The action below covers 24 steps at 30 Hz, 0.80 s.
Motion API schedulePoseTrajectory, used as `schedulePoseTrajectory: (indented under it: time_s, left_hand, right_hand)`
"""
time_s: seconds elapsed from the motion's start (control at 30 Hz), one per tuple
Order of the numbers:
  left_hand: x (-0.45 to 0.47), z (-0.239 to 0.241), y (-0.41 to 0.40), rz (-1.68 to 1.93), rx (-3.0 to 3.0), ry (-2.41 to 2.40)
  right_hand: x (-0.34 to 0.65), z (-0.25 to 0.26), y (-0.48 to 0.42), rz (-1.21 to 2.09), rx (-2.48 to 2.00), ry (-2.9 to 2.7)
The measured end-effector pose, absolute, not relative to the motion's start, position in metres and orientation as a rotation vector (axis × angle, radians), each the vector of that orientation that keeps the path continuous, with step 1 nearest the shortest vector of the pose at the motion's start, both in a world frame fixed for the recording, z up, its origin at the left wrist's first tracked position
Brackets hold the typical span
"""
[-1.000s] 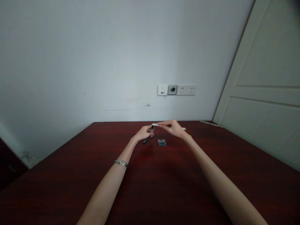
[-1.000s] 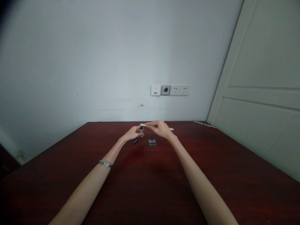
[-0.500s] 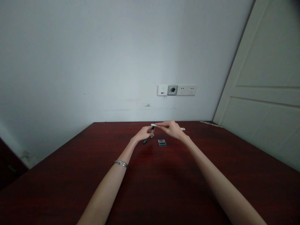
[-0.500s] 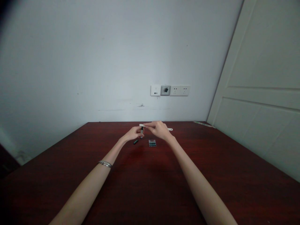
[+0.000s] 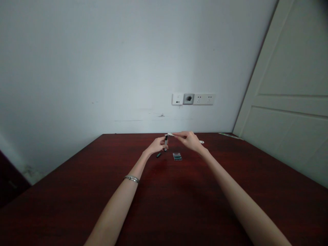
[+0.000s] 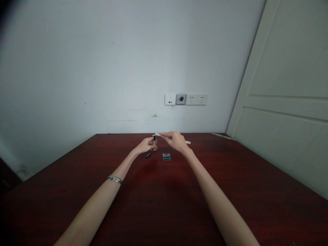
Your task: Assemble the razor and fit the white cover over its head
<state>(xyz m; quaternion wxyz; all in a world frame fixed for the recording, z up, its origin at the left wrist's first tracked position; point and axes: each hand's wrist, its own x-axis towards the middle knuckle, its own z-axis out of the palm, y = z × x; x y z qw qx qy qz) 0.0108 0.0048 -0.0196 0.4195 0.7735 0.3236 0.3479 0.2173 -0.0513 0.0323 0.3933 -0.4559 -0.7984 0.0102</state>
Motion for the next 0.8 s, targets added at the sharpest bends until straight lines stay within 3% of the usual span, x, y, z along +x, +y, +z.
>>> schedulePoseTrajectory:
  time_s: [0.2, 0.8]
  left_hand:
    - [0.01, -0.02, 0.004, 0.869, 1.902, 0.834]
    - [0.014, -0.014, -0.001, 0.784, 1.777, 0.874]
  right_hand:
    - [0.217, 0.032, -0.051, 0.132, -1.085, -2.024]
    - [0.212, 0.021, -0.044, 0.041, -1.089, -1.98]
